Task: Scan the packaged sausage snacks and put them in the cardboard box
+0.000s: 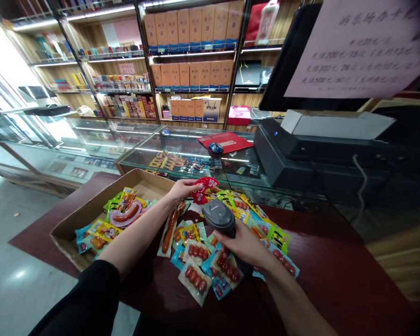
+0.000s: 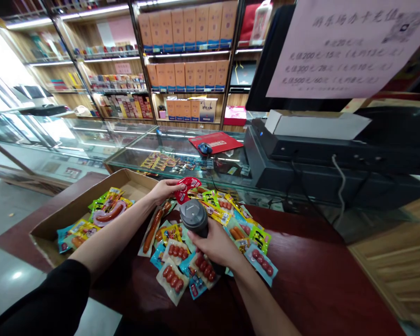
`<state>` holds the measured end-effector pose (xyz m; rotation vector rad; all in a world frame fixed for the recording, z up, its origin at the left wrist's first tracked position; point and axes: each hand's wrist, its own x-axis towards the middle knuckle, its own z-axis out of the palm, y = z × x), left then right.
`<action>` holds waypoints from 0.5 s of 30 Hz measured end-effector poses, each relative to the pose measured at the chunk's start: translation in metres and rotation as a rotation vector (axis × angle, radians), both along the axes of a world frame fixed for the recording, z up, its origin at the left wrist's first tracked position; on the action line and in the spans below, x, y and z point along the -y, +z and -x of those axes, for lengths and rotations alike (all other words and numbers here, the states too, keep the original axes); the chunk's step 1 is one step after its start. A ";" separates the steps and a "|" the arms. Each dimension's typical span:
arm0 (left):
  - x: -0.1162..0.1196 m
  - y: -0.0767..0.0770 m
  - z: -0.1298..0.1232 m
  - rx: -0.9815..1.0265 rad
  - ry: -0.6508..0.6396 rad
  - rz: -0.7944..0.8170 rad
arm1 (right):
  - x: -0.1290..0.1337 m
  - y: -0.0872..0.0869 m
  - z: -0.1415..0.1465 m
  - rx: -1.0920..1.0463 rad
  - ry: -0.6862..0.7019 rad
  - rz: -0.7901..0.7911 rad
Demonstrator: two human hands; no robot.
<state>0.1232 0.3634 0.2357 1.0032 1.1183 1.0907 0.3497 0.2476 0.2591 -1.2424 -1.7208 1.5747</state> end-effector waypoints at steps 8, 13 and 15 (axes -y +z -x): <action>0.008 0.028 0.040 -0.068 0.115 -0.087 | 0.005 0.005 0.003 0.015 0.006 -0.041; 0.041 0.057 0.113 -0.174 0.290 -0.161 | 0.009 0.013 0.010 0.091 -0.007 -0.154; 0.059 0.067 0.142 -0.178 0.361 -0.176 | 0.013 0.016 0.013 0.124 0.018 -0.152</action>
